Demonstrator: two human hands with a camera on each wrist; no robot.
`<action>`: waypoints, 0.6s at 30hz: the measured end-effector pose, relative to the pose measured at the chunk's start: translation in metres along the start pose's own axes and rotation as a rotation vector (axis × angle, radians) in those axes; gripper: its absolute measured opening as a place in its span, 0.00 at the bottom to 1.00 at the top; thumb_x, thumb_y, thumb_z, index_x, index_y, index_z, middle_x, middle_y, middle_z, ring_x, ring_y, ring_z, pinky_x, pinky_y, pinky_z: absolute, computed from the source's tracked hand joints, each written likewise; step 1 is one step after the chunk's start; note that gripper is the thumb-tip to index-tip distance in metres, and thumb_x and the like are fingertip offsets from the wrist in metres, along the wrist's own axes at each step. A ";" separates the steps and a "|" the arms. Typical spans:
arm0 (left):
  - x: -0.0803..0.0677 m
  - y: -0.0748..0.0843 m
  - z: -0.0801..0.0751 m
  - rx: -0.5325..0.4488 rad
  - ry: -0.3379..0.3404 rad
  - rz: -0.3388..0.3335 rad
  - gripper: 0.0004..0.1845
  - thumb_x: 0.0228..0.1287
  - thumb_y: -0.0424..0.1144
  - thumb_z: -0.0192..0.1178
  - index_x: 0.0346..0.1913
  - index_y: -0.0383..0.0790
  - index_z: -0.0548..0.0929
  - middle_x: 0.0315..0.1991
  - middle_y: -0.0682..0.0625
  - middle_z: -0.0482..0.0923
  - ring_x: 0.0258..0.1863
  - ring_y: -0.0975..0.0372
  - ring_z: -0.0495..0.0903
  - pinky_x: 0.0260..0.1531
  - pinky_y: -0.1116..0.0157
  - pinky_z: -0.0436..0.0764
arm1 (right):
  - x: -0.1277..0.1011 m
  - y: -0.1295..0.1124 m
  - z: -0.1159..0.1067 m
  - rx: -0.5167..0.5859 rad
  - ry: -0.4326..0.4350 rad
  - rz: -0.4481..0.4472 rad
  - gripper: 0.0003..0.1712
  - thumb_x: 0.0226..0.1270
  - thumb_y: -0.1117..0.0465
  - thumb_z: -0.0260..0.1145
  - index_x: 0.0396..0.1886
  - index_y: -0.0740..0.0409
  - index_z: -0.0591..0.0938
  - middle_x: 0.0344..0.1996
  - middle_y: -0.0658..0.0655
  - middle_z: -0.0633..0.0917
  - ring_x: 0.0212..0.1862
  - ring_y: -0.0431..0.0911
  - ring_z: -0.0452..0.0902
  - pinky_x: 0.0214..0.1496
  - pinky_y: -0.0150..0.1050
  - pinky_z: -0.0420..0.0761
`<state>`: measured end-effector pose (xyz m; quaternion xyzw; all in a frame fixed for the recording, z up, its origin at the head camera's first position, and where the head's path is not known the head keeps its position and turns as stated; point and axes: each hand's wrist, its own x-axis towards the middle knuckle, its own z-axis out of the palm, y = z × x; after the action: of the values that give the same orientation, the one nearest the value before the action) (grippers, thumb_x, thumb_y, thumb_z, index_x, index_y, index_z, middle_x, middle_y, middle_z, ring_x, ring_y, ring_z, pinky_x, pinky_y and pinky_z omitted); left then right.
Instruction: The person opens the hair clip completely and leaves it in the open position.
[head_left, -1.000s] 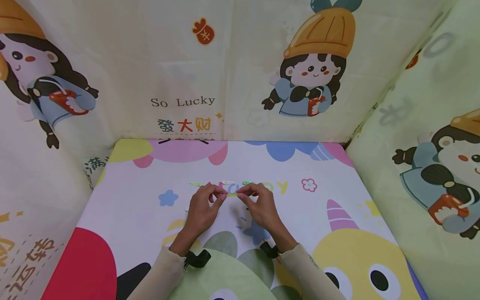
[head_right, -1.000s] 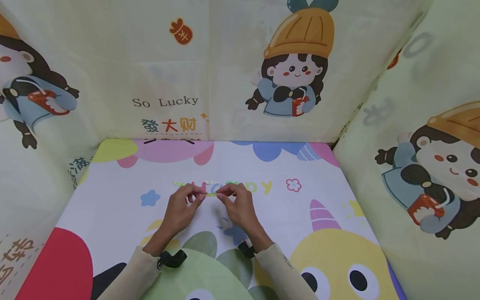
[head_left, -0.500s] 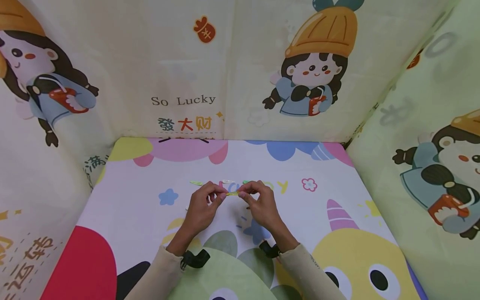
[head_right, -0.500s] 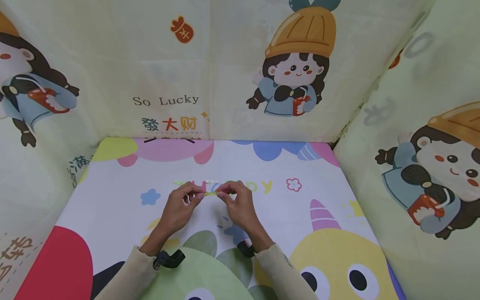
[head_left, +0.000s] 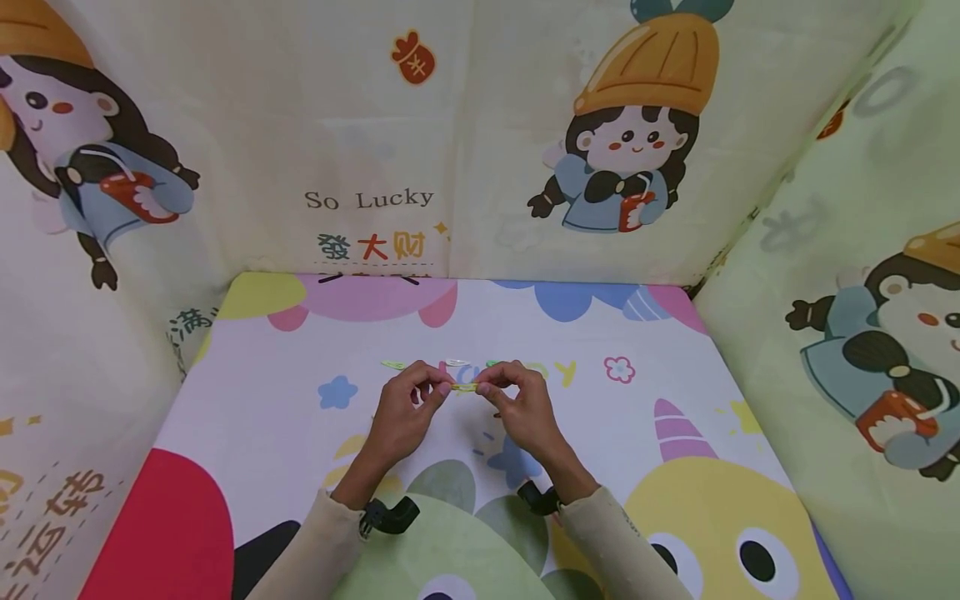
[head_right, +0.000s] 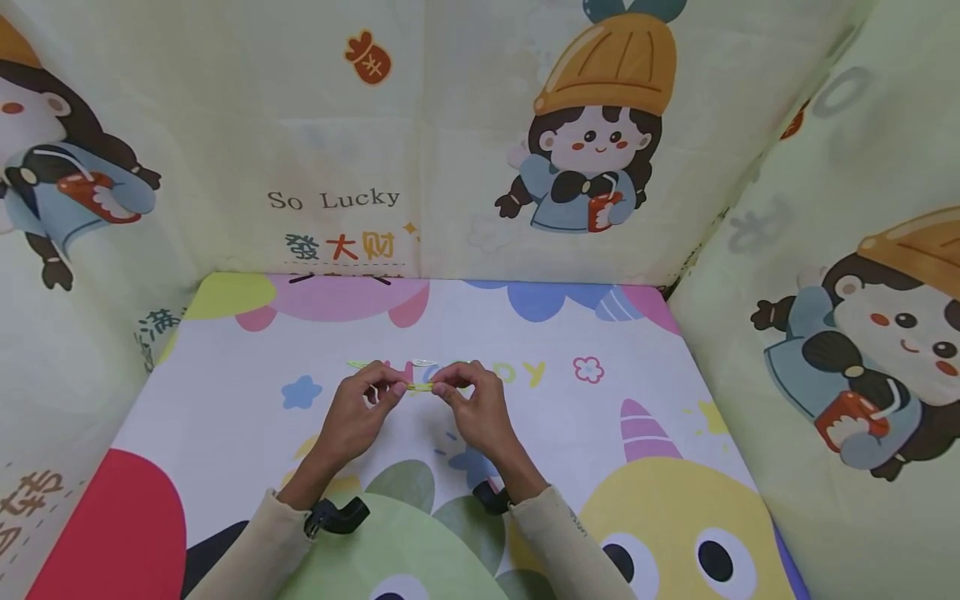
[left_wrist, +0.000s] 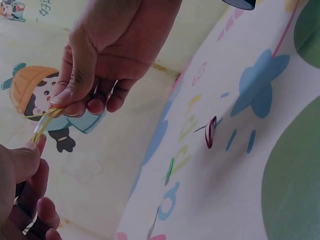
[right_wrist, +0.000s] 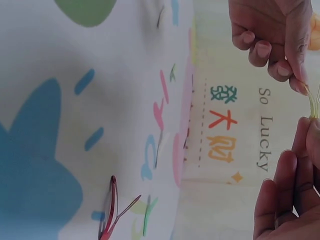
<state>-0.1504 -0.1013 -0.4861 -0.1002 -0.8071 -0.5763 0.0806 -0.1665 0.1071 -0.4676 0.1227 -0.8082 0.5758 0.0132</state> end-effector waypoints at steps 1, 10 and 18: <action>0.000 0.000 0.000 -0.002 0.001 0.000 0.04 0.75 0.39 0.67 0.45 0.44 0.89 0.37 0.53 0.81 0.35 0.60 0.73 0.37 0.68 0.74 | 0.000 0.000 0.000 -0.001 0.001 0.004 0.03 0.69 0.66 0.74 0.39 0.54 0.91 0.37 0.58 0.84 0.39 0.47 0.79 0.30 0.61 0.86; -0.003 -0.003 0.004 0.113 0.069 0.071 0.05 0.72 0.38 0.69 0.48 0.47 0.89 0.37 0.55 0.81 0.34 0.62 0.73 0.36 0.60 0.77 | 0.000 0.001 0.000 0.023 0.011 0.033 0.03 0.70 0.63 0.74 0.41 0.53 0.91 0.36 0.58 0.87 0.37 0.49 0.79 0.31 0.55 0.87; -0.001 -0.006 0.007 0.279 0.134 0.188 0.09 0.66 0.37 0.75 0.47 0.49 0.89 0.34 0.55 0.82 0.37 0.64 0.74 0.37 0.56 0.80 | 0.000 0.003 0.001 0.068 -0.013 0.065 0.05 0.69 0.63 0.75 0.43 0.54 0.90 0.36 0.60 0.88 0.38 0.51 0.80 0.34 0.54 0.88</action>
<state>-0.1508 -0.0970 -0.4944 -0.1246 -0.8591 -0.4538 0.2011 -0.1671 0.1068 -0.4707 0.1004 -0.7917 0.6024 -0.0148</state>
